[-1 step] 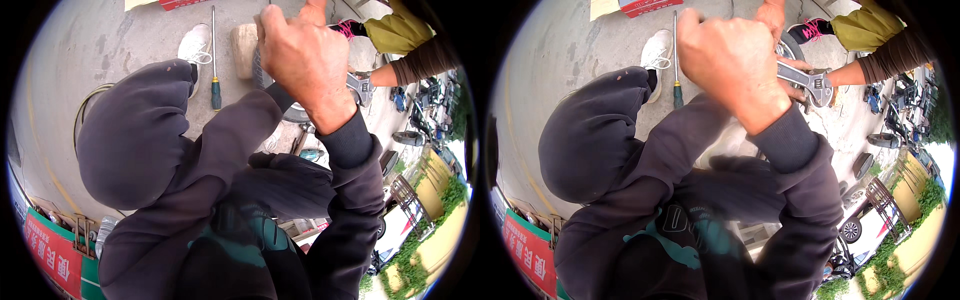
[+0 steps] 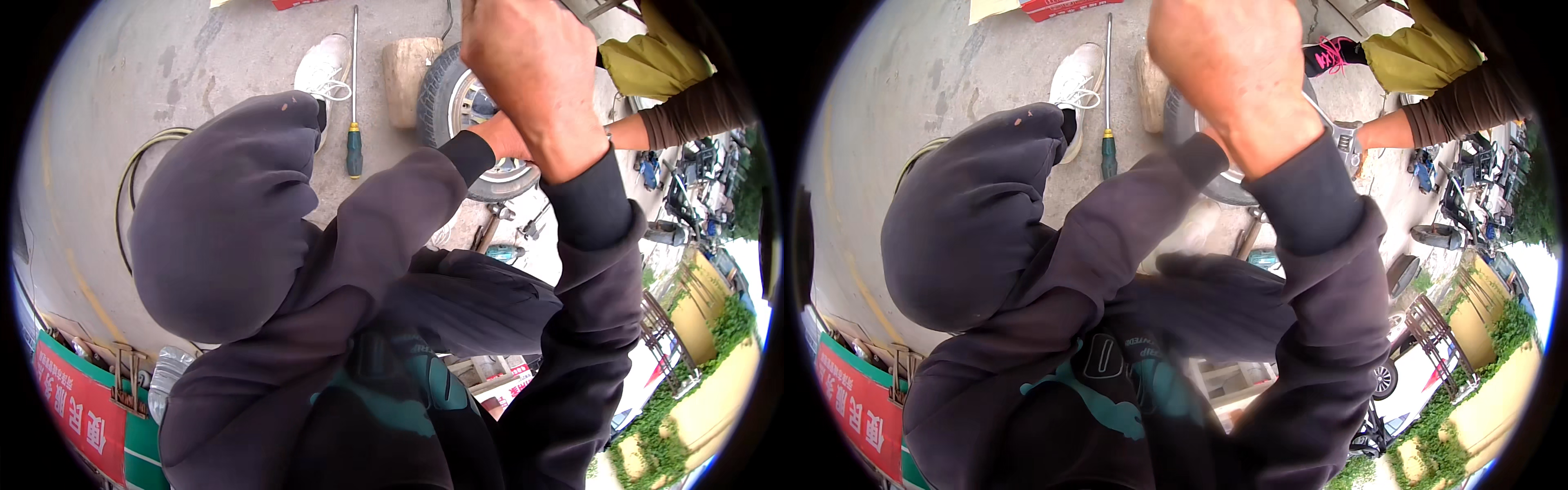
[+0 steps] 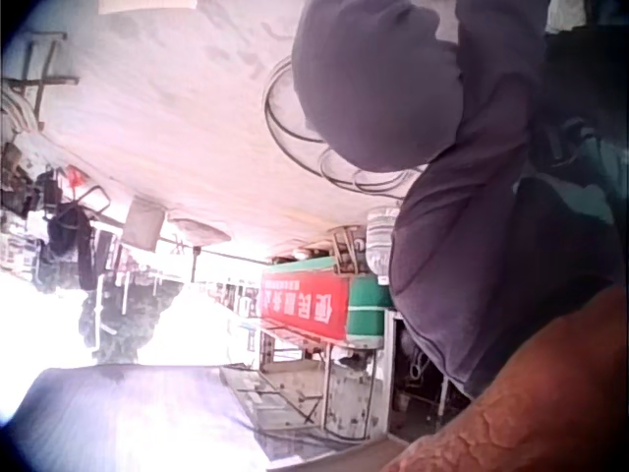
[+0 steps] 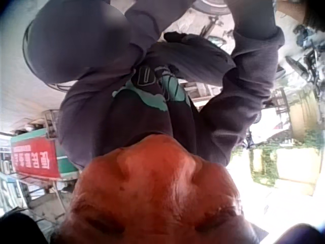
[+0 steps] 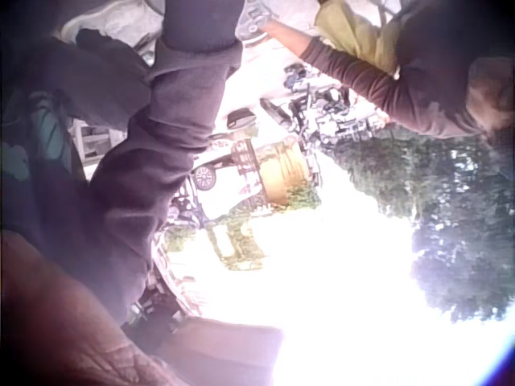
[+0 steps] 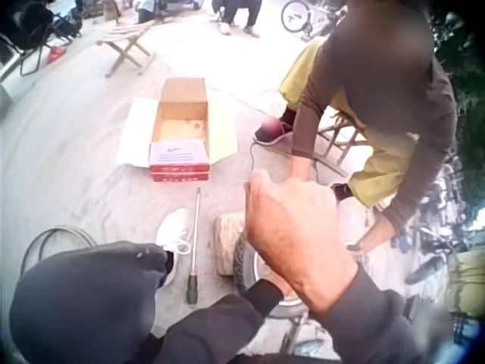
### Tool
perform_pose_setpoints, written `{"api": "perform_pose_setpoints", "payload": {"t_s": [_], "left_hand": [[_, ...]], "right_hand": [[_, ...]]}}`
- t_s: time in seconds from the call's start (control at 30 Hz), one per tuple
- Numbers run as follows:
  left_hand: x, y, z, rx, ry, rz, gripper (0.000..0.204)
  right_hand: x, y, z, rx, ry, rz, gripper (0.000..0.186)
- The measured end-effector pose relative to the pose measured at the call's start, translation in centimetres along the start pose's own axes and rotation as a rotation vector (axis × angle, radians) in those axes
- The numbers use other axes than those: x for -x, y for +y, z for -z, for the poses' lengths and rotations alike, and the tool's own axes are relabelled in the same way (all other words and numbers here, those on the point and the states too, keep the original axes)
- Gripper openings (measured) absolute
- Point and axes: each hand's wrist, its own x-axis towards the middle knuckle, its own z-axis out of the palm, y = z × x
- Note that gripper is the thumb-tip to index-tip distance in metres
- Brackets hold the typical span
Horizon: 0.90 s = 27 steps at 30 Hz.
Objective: The person sits on the floor and uses a wrench and hammer to tighten the central hub of a motorcycle wheel. Another person assists by holding the wheel steady. The camera wearer repeatedly strikes the wrench with a hammer to secure the axle nut.
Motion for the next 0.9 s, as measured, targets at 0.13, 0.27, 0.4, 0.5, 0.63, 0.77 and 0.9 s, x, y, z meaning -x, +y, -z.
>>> {"api": "perform_pose_setpoints", "payload": {"t_s": [0.13,0.27,0.4,0.5,0.63,0.77,0.9], "left_hand": [[0.4,-4.2,-0.7,0.107,-0.399,0.085,0.067],[0.4,-3.0,-0.1,0.125,-0.501,0.153,0.069],[0.3,-3.2,-0.3,0.154,-0.500,0.104,0.072],[0.0,-3.9,-0.3,0.166,-0.541,0.134,0.071],[-0.1,-3.7,0.1,0.155,-0.512,0.057,0.071],[-0.2,-3.9,0.0,0.198,-0.471,0.025,0.073],[-0.3,-3.9,0.2,0.210,-0.436,0.013,0.075]], "right_hand": [[-5.1,3.5,1.3,0.227,-0.088,-0.262,0.026],[-5.8,11.6,1.7,0.292,-0.053,-0.315,0.025],[-3.6,33.9,0.9,0.478,-0.502,-0.310,0.032],[0.6,35.6,1.8,0.627,-0.457,-0.345,0.038],[2.2,27.1,5.3,0.277,-0.366,-0.298,0.042],[5.0,26.8,7.6,0.281,-0.422,0.165,0.040],[5.2,28.9,6.2,0.259,-0.333,0.432,0.048]]}}
